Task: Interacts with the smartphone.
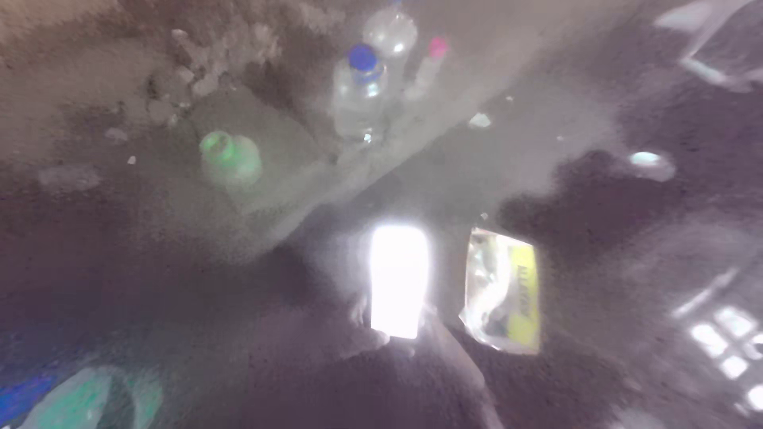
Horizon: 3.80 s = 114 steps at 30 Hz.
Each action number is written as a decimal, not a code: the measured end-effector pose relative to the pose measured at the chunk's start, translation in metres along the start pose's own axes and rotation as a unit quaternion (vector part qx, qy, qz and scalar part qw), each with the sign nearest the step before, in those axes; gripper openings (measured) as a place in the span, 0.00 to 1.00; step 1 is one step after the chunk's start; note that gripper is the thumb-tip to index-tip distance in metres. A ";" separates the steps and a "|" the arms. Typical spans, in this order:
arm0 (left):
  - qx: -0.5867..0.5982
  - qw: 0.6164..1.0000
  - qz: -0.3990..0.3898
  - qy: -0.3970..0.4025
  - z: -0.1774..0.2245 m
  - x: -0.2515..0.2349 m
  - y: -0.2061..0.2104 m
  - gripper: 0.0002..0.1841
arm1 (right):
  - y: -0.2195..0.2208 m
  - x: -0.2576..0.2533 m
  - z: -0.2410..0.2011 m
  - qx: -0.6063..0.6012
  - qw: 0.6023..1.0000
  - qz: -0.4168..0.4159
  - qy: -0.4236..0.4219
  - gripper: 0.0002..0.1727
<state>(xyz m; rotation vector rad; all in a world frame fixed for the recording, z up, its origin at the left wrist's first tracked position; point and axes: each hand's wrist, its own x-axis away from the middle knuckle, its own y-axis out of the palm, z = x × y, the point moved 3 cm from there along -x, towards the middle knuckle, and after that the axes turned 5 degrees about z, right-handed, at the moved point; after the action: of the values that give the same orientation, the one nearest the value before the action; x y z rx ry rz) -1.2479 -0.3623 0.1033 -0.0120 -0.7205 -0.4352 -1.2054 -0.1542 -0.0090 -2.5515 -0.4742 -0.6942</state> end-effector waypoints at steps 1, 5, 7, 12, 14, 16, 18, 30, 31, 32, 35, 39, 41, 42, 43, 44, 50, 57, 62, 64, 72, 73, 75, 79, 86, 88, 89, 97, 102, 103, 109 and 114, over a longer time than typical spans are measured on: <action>-0.012 1.000 0.006 0.008 -0.005 -0.002 -0.002 0.37 | 0.000 -0.003 0.004 0.015 1.000 -0.007 0.000 0.18; 0.028 0.998 -0.008 0.055 -0.018 -0.003 -0.004 0.38 | 0.004 -0.005 0.010 0.102 0.995 0.010 -0.015 0.22; 0.085 0.989 -0.052 0.107 -0.049 -0.017 -0.011 0.41 | 0.005 -0.006 0.013 0.106 0.994 0.018 -0.033 0.23; 0.047 0.996 -0.045 0.067 -0.056 -0.019 -0.012 0.39 | 0.003 -0.004 0.006 0.133 0.990 0.022 -0.048 0.24; 0.052 0.995 -0.046 0.076 -0.058 -0.020 -0.011 0.38 | 0.003 -0.003 0.008 0.129 0.990 0.023 -0.053 0.23; 0.060 0.992 -0.054 0.101 -0.062 -0.022 -0.010 0.40 | 0.002 -0.002 0.009 0.111 0.993 0.017 -0.042 0.23; 0.072 0.988 -0.061 0.122 -0.063 -0.024 -0.009 0.39 | 0.001 -0.003 0.011 0.103 0.994 0.014 -0.033 0.24; 0.111 0.978 -0.080 0.156 -0.075 -0.031 -0.012 0.46 | 0.004 -0.005 0.015 0.165 0.985 0.000 -0.053 0.23; 0.123 0.977 -0.083 0.156 -0.074 -0.031 -0.011 0.46 | 0.004 -0.005 0.017 0.161 0.986 0.004 -0.052 0.23; 0.135 0.975 -0.087 0.152 -0.073 -0.031 -0.011 0.46 | 0.004 -0.005 0.018 0.152 0.987 0.010 -0.051 0.22; 0.109 0.985 -0.066 0.118 -0.067 -0.029 -0.013 0.44 | 0.006 -0.007 0.028 0.098 0.995 0.020 -0.025 0.21; 0.078 0.990 -0.047 0.107 -0.063 -0.027 -0.019 0.42 | 0.008 -0.011 0.022 0.111 0.994 -0.004 0.015 0.19; 0.084 0.988 -0.054 0.114 -0.062 -0.027 -0.021 0.44 | 0.004 -0.008 -0.005 0.115 0.993 -0.020 0.023 0.17; 0.093 0.988 -0.057 0.112 -0.060 -0.027 -0.022 0.44 | 0.004 -0.007 -0.012 0.112 0.993 -0.018 0.014 0.17; 0.100 0.988 -0.058 0.107 -0.059 -0.027 -0.024 0.44 | 0.006 -0.008 -0.010 0.109 0.994 -0.002 -0.012 0.18; 0.101 0.988 -0.061 0.102 -0.058 -0.027 -0.027 0.43 | 0.009 -0.010 -0.002 0.109 0.993 0.021 -0.049 0.19; 0.103 0.986 -0.066 0.113 -0.061 -0.032 -0.045 0.39 | 0.019 -0.028 0.005 0.070 0.996 0.022 -0.049 0.24; 0.097 0.990 -0.051 0.085 -0.051 -0.032 -0.072 0.36 | 0.028 -0.044 -0.020 0.124 0.992 0.025 0.000 0.17; 0.130 0.981 -0.071 0.124 -0.051 -0.044 -0.096 0.41 | 0.034 -0.055 -0.043 0.128 0.990 0.055 -0.005 0.20; 0.103 0.987 -0.065 0.104 -0.040 -0.043 -0.106 0.40 | 0.036 -0.058 -0.057 0.135 0.989 0.054 0.014 0.17; 0.077 0.982 0.014 0.172 -0.040 -0.070 -0.122 0.42 | 0.050 -0.073 -0.048 -0.066 0.990 0.103 -0.076 0.18; 0.065 0.989 0.037 0.131 -0.024 -0.070 -0.117 0.40 | 0.050 -0.077 -0.044 -0.065 0.989 0.109 -0.070 0.17; -0.024 0.998 0.052 0.017 0.013 -0.072 -0.111 0.34 | 0.047 -0.083 -0.040 -0.056 0.988 0.126 -0.065 0.16; -0.032 0.999 0.000 0.007 0.052 -0.090 -0.102 0.36 | 0.037 -0.099 -0.020 -0.036 0.985 0.153 -0.076 0.22; 0.117 0.973 -0.146 0.139 0.045 -0.183 -0.108 0.52 | -0.014 -0.143 -0.021 -0.036 0.979 0.175 -0.096 0.16; 0.128 0.965 -0.173 0.151 0.060 -0.204 -0.105 0.52 | -0.039 -0.158 -0.025 -0.018 0.977 0.180 -0.113 0.17; 0.122 0.964 -0.180 0.151 0.071 -0.213 -0.103 0.53 | -0.052 -0.166 -0.026 -0.012 0.975 0.187 -0.123 0.18; 0.016 0.988 -0.086 0.126 0.147 -0.261 -0.060 0.41 | -0.157 -0.208 -0.051 -0.067 0.982 0.176 0.012 0.19; -0.068 0.989 -0.086 0.102 0.170 -0.298 -0.045 0.43 | -0.189 -0.221 -0.060 -0.222 0.951 0.204 0.070 0.13; -0.089 0.989 -0.079 0.085 0.186 -0.299 -0.037 0.37 | -0.194 -0.224 -0.058 -0.179 0.963 0.194 0.049 0.15; -0.024 0.964 -0.219 0.149 0.187 -0.360 -0.034 0.45 | -0.263 -0.218 -0.144 -0.157 0.969 0.125 0.144 0.11; -0.065 0.991 -0.106 0.040 0.248 -0.393 -0.001 0.37 | -0.309 -0.250 -0.142 -0.085 0.981 0.050 0.169 0.17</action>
<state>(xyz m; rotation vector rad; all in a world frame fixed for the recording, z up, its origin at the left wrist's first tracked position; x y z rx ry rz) -1.6676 -0.1741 0.0388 -0.0400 -0.6155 -0.6813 -1.5970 -0.0176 0.0671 -2.5165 -0.1780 -1.1479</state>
